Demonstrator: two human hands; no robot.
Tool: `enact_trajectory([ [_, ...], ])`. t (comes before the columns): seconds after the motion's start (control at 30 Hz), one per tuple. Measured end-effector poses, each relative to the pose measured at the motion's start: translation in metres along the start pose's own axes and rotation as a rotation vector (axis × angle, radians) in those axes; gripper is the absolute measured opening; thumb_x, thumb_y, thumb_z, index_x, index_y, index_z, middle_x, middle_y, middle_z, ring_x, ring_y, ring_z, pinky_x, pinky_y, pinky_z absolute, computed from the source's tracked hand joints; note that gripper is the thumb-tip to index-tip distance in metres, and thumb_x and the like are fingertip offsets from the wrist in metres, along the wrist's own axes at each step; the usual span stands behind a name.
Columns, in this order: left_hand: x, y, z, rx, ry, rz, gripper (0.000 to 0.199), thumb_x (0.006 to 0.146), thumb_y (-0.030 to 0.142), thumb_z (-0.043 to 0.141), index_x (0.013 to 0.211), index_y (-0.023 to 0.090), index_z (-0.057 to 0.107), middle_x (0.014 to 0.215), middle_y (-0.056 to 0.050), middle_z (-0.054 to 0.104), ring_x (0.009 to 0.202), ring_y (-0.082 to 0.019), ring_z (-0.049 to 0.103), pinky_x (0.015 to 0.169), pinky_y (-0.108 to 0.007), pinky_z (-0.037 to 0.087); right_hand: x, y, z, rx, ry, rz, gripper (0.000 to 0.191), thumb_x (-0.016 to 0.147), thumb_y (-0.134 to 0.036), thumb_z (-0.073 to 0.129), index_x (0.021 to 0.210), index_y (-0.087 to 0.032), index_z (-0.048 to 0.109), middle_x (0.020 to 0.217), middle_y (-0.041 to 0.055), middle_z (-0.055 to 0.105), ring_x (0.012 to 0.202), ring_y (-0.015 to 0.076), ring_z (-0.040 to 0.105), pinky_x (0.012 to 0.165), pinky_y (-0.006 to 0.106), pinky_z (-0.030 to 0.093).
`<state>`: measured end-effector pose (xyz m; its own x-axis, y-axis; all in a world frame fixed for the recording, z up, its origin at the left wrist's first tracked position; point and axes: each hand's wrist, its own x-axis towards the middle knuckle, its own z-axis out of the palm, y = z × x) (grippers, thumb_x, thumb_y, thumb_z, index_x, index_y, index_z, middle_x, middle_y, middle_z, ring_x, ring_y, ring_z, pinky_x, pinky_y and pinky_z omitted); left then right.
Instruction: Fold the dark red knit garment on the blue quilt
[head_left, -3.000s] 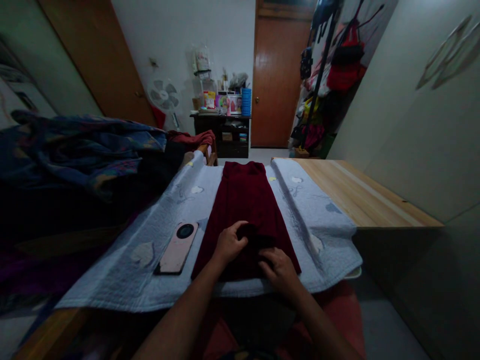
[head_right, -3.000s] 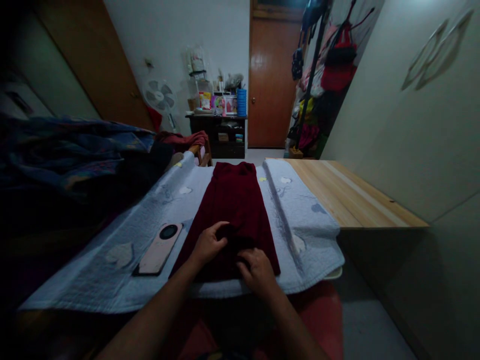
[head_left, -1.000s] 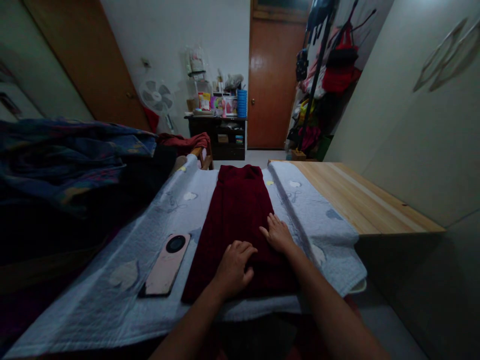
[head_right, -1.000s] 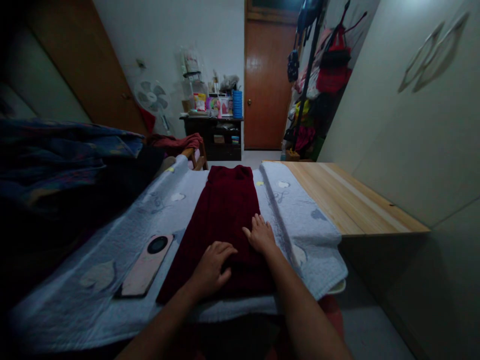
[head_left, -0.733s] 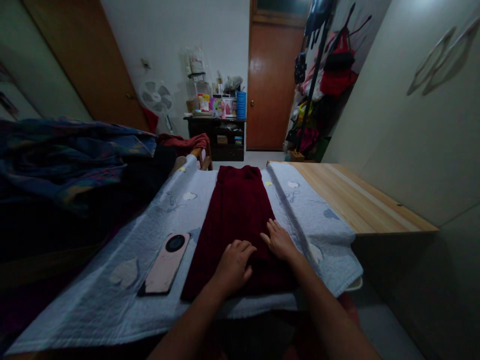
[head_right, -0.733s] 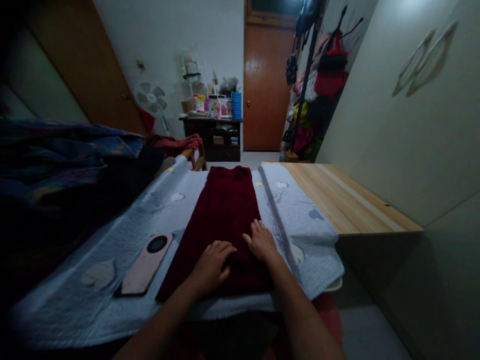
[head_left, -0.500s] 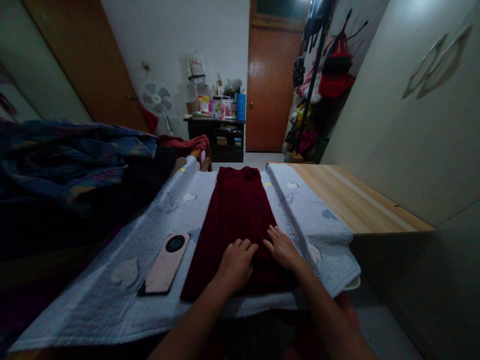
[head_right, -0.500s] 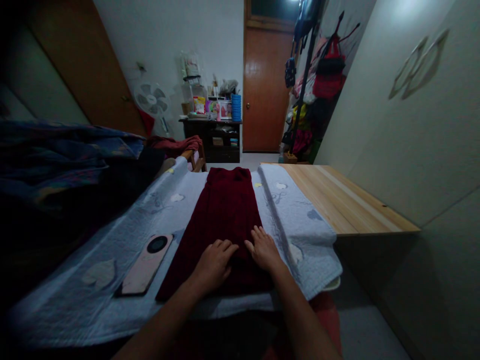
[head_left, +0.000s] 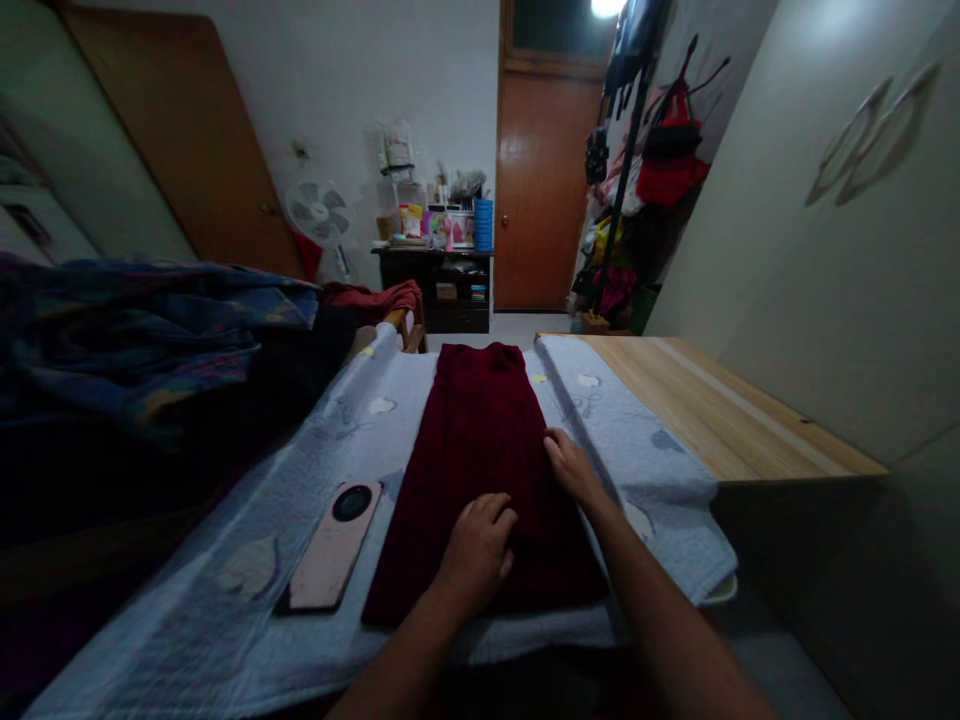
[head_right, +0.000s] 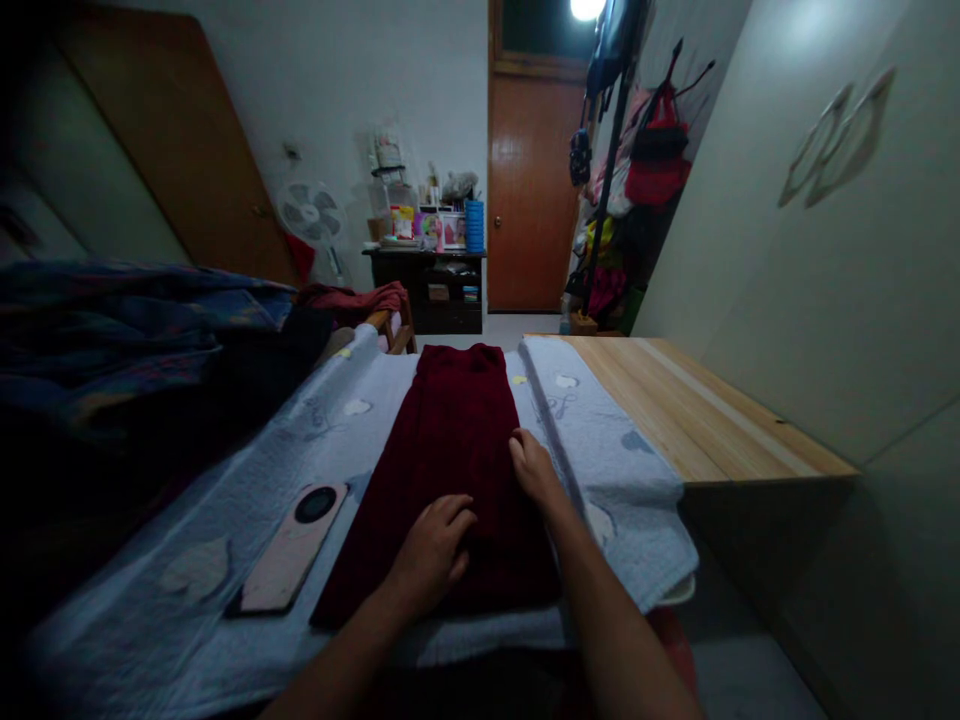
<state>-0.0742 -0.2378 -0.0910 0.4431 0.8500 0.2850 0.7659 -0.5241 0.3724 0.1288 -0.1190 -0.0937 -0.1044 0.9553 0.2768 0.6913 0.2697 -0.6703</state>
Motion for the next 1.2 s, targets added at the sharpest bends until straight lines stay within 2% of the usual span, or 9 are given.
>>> enact_trajectory([
  [0.07, -0.001, -0.001, 0.002, -0.006, 0.010, 0.006, 0.043, 0.068, 0.004, 0.056, 0.106, 0.022, 0.057, 0.131, -0.006, 0.053, 0.122, -0.024, 0.045, 0.107, -0.042, 0.035, 0.018, 0.004, 0.010, -0.024, 0.001, 0.033, 0.046, 0.096, -0.036, 0.027, 0.130, -0.012, 0.048, 0.133, 0.0150, 0.055, 0.124, 0.0200, 0.050, 0.103, 0.034, 0.036],
  [0.17, -0.002, -0.002, 0.004, -0.014, 0.026, 0.001, 0.045, 0.067, 0.003, 0.055, 0.108, 0.021, 0.057, 0.131, -0.006, 0.053, 0.122, -0.025, 0.045, 0.107, -0.043, 0.036, 0.032, 0.006, 0.028, -0.115, -0.053, 0.090, 0.051, 0.095, -0.039, 0.032, 0.135, -0.009, 0.043, 0.141, 0.0178, 0.047, 0.133, 0.0242, 0.041, 0.109, 0.040, 0.029],
  [0.27, -0.003, -0.003, 0.006, -0.036, 0.052, -0.013, 0.048, 0.067, 0.003, 0.055, 0.111, 0.021, 0.057, 0.131, -0.006, 0.054, 0.122, -0.025, 0.046, 0.108, -0.044, 0.036, 0.032, 0.004, 0.043, -0.178, -0.111, 0.092, 0.059, 0.094, -0.044, 0.037, 0.139, -0.005, 0.040, 0.144, 0.0214, 0.043, 0.136, 0.0291, 0.037, 0.111, 0.044, 0.025],
  [0.37, -0.004, -0.004, 0.008, -0.064, 0.071, -0.010, 0.049, 0.066, 0.003, 0.055, 0.112, 0.021, 0.057, 0.130, -0.006, 0.056, 0.122, -0.025, 0.047, 0.108, -0.045, 0.036, 0.023, 0.001, 0.048, -0.221, -0.153, 0.044, 0.066, 0.094, -0.046, 0.036, 0.143, -0.002, 0.032, 0.146, 0.0230, 0.038, 0.136, 0.0296, 0.037, 0.110, 0.042, 0.027],
  [0.57, -0.005, -0.005, 0.009, -0.097, 0.095, -0.004, 0.051, 0.067, 0.004, 0.055, 0.115, 0.021, 0.057, 0.127, -0.007, 0.058, 0.120, -0.024, 0.048, 0.107, -0.046, 0.037, -0.006, -0.004, 0.036, -0.170, -0.201, -0.049, 0.068, 0.094, -0.049, 0.036, 0.147, -0.006, 0.027, 0.148, 0.0196, 0.037, 0.134, 0.0293, 0.040, 0.110, 0.044, 0.028],
  [0.67, -0.006, -0.005, 0.009, -0.101, 0.094, -0.002, 0.050, 0.068, 0.005, 0.055, 0.115, 0.021, 0.057, 0.127, -0.007, 0.058, 0.120, -0.024, 0.048, 0.107, -0.045, 0.037, -0.023, -0.005, 0.027, -0.093, -0.233, -0.041, 0.068, 0.095, -0.049, 0.035, 0.148, -0.009, 0.025, 0.148, 0.0184, 0.037, 0.135, 0.0279, 0.038, 0.111, 0.045, 0.028],
  [0.83, -0.006, -0.006, 0.009, -0.099, 0.094, 0.004, 0.050, 0.069, 0.006, 0.057, 0.117, 0.020, 0.057, 0.128, -0.007, 0.058, 0.121, -0.023, 0.048, 0.108, -0.045, 0.036, -0.051, -0.005, 0.014, 0.017, -0.294, -0.050, 0.065, 0.096, -0.047, 0.033, 0.150, -0.014, 0.020, 0.152, 0.0143, 0.030, 0.140, 0.0236, 0.030, 0.115, 0.046, 0.022],
  [1.03, -0.007, -0.007, 0.011, -0.088, 0.092, 0.014, 0.051, 0.071, 0.007, 0.057, 0.120, 0.020, 0.056, 0.128, -0.007, 0.058, 0.122, -0.024, 0.048, 0.108, -0.045, 0.036, -0.081, -0.009, 0.004, 0.073, -0.322, -0.030, 0.063, 0.096, -0.048, 0.033, 0.151, -0.021, 0.019, 0.154, 0.0091, 0.028, 0.141, 0.0220, 0.027, 0.117, 0.047, 0.020],
  [1.2, -0.007, -0.009, 0.011, -0.085, 0.070, 0.032, 0.051, 0.073, 0.008, 0.057, 0.122, 0.020, 0.055, 0.129, -0.008, 0.058, 0.122, -0.023, 0.049, 0.108, -0.046, 0.036, -0.103, -0.014, -0.006, 0.077, -0.354, -0.027, 0.063, 0.097, -0.048, 0.032, 0.151, -0.021, 0.018, 0.155, 0.0092, 0.027, 0.142, 0.0213, 0.025, 0.118, 0.046, 0.017],
])
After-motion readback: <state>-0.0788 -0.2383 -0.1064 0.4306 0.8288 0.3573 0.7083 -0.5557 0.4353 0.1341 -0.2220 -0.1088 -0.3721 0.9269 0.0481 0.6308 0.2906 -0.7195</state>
